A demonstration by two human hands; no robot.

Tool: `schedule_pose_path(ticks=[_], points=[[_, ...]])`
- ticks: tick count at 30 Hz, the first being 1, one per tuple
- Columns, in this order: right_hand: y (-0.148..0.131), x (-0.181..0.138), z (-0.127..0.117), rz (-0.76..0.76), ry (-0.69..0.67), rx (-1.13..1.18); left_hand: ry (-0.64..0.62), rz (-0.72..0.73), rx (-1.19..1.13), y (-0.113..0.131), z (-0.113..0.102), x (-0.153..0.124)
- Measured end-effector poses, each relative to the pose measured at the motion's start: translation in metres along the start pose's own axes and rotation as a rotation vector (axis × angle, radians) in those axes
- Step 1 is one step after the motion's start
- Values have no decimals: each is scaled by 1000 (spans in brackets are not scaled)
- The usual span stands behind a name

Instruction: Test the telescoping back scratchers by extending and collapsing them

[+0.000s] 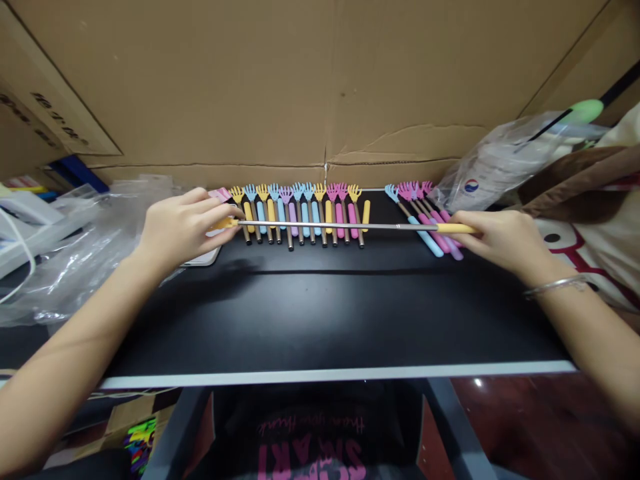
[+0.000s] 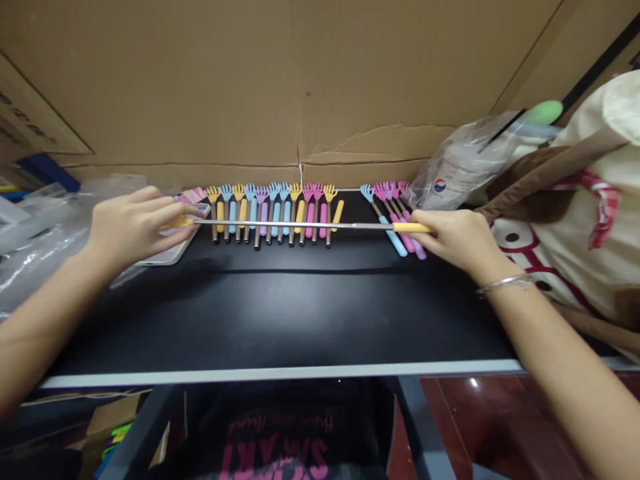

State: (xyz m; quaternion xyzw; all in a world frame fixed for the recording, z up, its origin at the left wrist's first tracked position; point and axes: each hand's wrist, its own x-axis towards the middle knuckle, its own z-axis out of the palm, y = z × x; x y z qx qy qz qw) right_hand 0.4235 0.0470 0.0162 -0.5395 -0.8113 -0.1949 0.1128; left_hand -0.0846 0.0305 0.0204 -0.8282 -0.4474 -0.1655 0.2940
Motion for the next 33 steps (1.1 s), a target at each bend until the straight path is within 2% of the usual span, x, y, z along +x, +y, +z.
schedule_pose_path(ticks=[3,6,10,13,15,18,20,25,28,33], points=[[6,-2,1,-3,11,57,-40,-7,63,-4,-2,-1],[8,-1,0,35,-32,255,-44,22,32,-6,-2,-2],[7,1,-3,59,-180,622,-48,-52,-67,-8,0,-3],[8,-1,-5,152,-296,843,-90,-157,-99,-9,1,-5],[10,-4,-6,240,-249,979,-90,-218,-126,-11,2,-6],[10,-5,-6,347,-52,1162,-61,-279,-206,-11,3,-8],[7,-4,-4,389,27,1235,-49,-303,-289,-11,5,-8],[-6,2,1,410,69,1244,-4,-302,-487,-9,11,-4],[-8,3,0,409,105,1282,51,-291,-505,-6,10,-2],[-4,-1,-6,418,135,1326,68,-297,-522,3,4,2]])
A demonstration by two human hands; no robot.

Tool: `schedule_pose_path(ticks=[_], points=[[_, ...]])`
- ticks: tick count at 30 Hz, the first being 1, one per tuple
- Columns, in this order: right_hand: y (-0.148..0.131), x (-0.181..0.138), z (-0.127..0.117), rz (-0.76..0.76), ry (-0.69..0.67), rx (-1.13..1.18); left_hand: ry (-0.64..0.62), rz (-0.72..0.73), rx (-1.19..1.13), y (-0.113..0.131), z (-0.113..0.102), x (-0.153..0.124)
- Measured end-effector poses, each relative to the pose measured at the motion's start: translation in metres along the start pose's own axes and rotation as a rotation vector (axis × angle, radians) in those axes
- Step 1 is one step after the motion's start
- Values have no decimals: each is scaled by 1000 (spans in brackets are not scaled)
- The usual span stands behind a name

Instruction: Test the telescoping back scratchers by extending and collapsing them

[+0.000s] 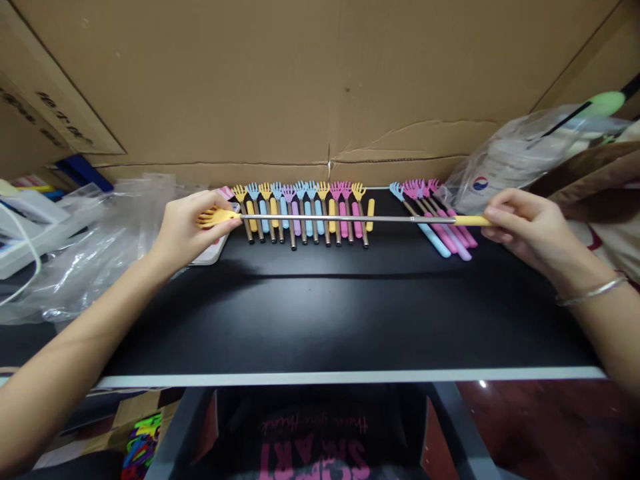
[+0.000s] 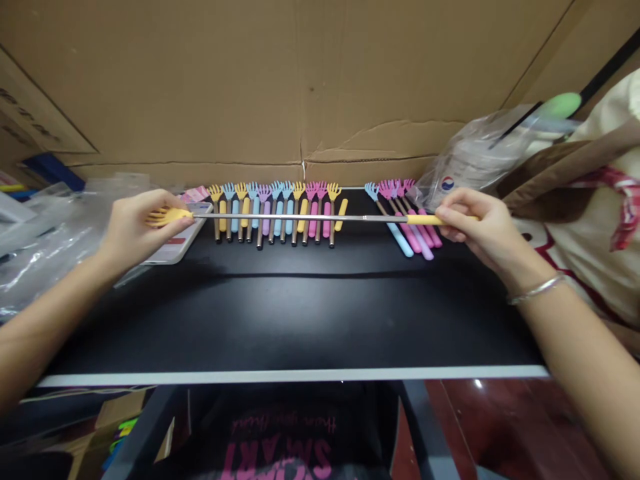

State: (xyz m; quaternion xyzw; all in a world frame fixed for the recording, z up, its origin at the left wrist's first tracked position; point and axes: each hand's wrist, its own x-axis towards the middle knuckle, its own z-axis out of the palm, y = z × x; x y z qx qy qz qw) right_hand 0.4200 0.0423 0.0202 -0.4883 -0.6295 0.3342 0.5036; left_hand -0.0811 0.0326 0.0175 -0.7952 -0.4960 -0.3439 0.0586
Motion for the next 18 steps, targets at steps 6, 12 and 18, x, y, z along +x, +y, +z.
schedule_pose_path(ticks=[6,12,18], points=[[-2,-4,11,33,-200,-56,-13,50,-32,16,10,2],[-5,-6,31,35,-331,-122,-116,91,-96,39,28,-2],[-3,-6,30,10,-339,-109,-112,56,-85,47,32,-5]])
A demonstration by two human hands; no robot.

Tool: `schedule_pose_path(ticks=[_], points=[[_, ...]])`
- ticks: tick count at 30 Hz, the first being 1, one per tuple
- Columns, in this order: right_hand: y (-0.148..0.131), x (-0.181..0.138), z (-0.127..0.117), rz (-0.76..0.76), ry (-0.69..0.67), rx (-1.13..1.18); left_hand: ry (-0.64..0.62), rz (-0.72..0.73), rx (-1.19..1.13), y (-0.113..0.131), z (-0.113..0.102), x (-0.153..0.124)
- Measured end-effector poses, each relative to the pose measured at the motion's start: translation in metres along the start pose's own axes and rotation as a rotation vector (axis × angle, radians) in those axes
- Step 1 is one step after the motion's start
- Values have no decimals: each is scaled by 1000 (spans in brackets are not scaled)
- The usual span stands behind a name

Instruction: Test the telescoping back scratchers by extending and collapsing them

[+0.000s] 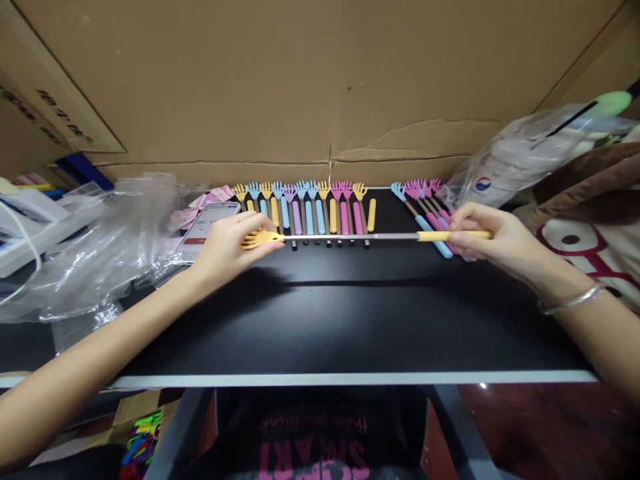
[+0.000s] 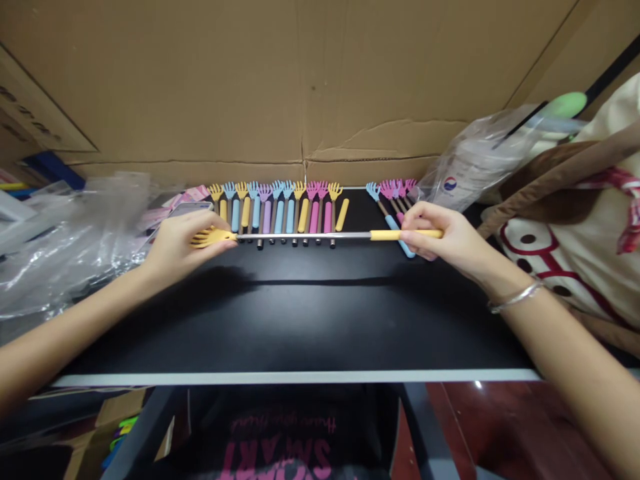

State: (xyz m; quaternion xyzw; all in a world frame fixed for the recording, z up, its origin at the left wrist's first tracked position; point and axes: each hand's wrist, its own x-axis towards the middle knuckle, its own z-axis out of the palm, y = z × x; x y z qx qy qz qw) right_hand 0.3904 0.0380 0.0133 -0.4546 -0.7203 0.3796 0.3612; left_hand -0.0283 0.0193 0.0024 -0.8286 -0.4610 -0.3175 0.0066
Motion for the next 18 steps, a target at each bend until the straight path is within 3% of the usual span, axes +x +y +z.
schedule_pose_path(ticks=[7,14,18], points=[[-2,-1,-3,45,16,101,-23,54,-36,8,-18,8],[-7,-3,-7,19,-2,160,-127,-253,-442,-7,-21,15],[-8,-2,-5,-11,47,150,-180,-340,-589,-10,-14,20]])
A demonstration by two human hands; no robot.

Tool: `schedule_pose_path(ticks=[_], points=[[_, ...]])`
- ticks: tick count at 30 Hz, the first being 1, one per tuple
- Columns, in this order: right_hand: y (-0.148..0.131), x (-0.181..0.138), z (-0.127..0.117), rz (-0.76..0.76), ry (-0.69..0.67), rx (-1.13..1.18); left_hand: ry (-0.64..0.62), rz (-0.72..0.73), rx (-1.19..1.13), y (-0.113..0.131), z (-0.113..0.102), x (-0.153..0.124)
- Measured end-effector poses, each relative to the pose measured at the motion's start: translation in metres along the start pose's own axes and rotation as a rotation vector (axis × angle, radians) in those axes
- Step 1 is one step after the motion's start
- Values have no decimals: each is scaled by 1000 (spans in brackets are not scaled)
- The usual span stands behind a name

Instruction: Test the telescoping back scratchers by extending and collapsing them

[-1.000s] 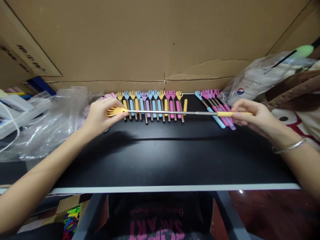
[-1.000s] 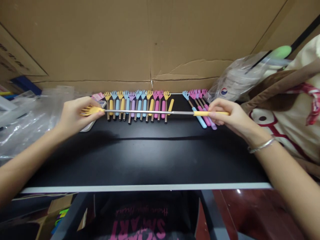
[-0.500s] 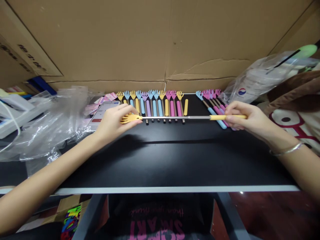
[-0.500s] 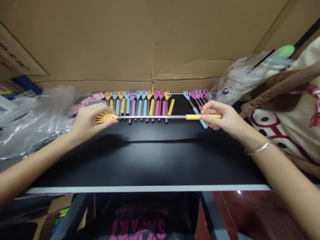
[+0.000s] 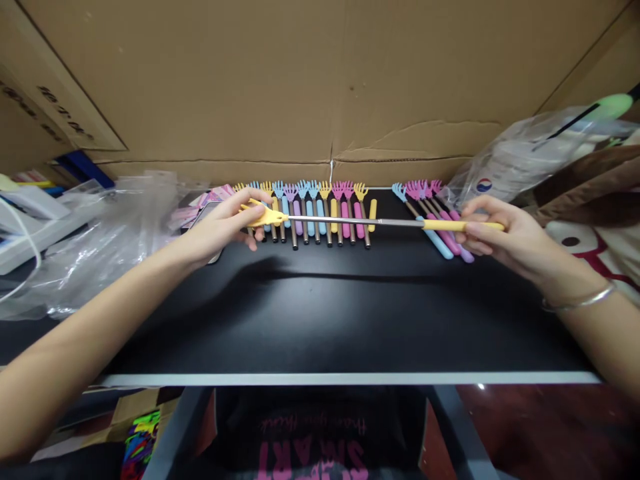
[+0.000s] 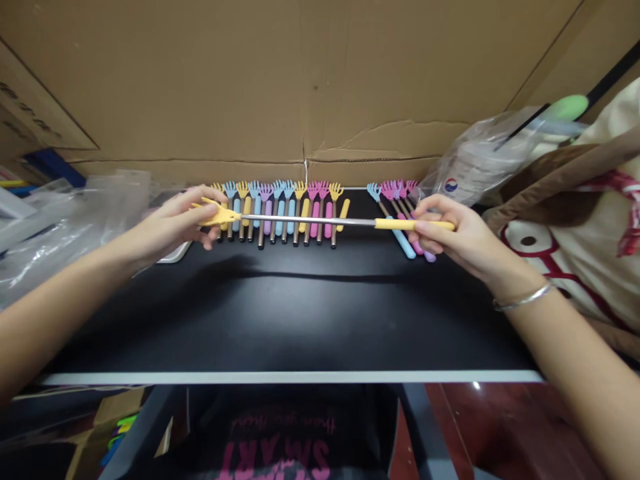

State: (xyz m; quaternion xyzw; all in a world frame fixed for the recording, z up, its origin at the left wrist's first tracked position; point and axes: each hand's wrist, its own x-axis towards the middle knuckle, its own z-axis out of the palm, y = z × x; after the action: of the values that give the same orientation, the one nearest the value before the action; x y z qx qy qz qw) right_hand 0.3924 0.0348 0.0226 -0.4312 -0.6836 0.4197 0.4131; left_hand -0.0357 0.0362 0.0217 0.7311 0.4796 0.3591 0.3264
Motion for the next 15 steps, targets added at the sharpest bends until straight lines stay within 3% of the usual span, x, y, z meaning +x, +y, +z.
schedule_pose_path(ticks=[5,9,15], points=[[5,-1,-2,-45,76,-22,-70,-39,-113,3,7,3],[10,0,-3,-67,43,-55,-111,5,-84,0,7,-1],[12,1,-1,-101,-3,-118,-2,89,2,-2,13,-7]])
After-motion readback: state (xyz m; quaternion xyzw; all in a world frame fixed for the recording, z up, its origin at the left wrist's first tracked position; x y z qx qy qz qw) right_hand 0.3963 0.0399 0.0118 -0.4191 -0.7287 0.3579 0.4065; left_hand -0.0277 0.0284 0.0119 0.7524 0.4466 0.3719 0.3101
